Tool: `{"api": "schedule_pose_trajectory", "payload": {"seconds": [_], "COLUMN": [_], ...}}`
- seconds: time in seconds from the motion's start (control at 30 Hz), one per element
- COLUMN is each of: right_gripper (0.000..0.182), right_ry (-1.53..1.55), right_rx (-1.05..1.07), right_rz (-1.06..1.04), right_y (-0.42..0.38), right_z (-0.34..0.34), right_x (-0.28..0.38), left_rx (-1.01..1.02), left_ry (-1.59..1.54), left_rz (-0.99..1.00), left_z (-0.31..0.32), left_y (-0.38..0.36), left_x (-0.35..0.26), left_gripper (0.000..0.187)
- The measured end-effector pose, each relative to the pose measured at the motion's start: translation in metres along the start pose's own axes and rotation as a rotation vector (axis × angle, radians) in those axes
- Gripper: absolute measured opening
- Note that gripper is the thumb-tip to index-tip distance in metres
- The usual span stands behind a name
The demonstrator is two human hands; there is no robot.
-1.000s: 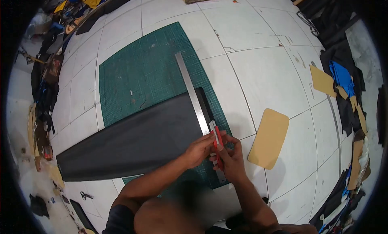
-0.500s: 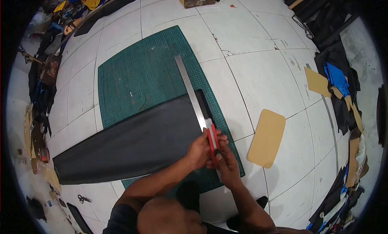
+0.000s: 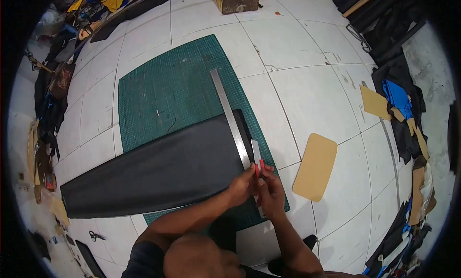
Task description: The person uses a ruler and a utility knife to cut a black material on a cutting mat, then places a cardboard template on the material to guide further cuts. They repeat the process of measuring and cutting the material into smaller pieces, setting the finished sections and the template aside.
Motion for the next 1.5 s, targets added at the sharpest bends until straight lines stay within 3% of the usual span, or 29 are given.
{"api": "schedule_pose_trajectory", "payload": {"seconds": [0.1, 0.2, 0.3, 0.37, 0.43, 0.47, 0.53, 0.63, 0.77, 0.87, 1.07, 1.5], "right_gripper": [0.039, 0.035, 0.032, 0.032, 0.033, 0.034, 0.035, 0.048, 0.062, 0.051, 0.034, 0.039], "right_ry": [0.055, 0.087, 0.085, 0.128, 0.113, 0.103, 0.090, -0.234, -0.797, -0.906, -0.898, -0.836], "right_rx": [-0.152, -0.231, -0.116, -0.131, -0.187, -0.200, -0.207, -0.203, -0.060, -0.021, 0.011, -0.002], "right_rz": [-0.015, 0.116, 0.118, 0.112, 0.196, 0.189, 0.176, 0.208, 0.212, 0.074, -0.023, -0.008], "right_y": [-0.002, -0.004, -0.004, -0.001, -0.002, -0.004, -0.006, -0.017, -0.036, -0.047, -0.057, -0.055], "right_z": [-0.002, -0.009, -0.021, -0.026, -0.038, -0.043, -0.048, -0.051, -0.040, -0.028, -0.015, -0.017], "right_x": [-0.007, -0.003, 0.013, -0.002, -0.007, -0.010, -0.020, -0.020, -0.029, -0.036, -0.053, -0.057], "left_rx": [0.008, -0.030, -0.133, -0.296, -0.436, -0.473, -0.497, -0.473, -0.482, -0.513, -0.520, -0.522], "left_ry": [0.160, 0.306, 0.691, 1.356, 1.673, 1.765, 1.930, 2.018, 1.957, 1.997, 2.016, 2.066], "left_rz": [0.003, 0.018, 0.352, 0.636, 0.770, 0.656, 0.535, 0.365, 0.308, 0.334, 0.312, 0.265], "left_z": [-0.009, -0.022, -0.042, -0.041, -0.060, -0.073, -0.072, -0.077, -0.082, -0.078, -0.080, -0.076], "left_y": [0.007, 0.019, 0.027, 0.015, 0.020, 0.025, 0.027, 0.034, 0.039, 0.041, 0.045, 0.047], "left_x": [0.003, -0.004, -0.050, -0.098, -0.126, -0.134, -0.144, -0.145, -0.149, -0.148, -0.149, -0.149], "left_gripper": [0.066, 0.061, 0.056, 0.070, 0.090, 0.104, 0.111, 0.118, 0.122, 0.122, 0.129, 0.139]}}
Point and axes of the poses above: each hand's wrist, its own y-axis towards the middle knuckle, its own z-axis out of the palm, x = y × z, the point moved 5 cm from there along y, towards the middle knuckle, and after that the axes turned 10 degrees about -y, right-handed, at the moved point
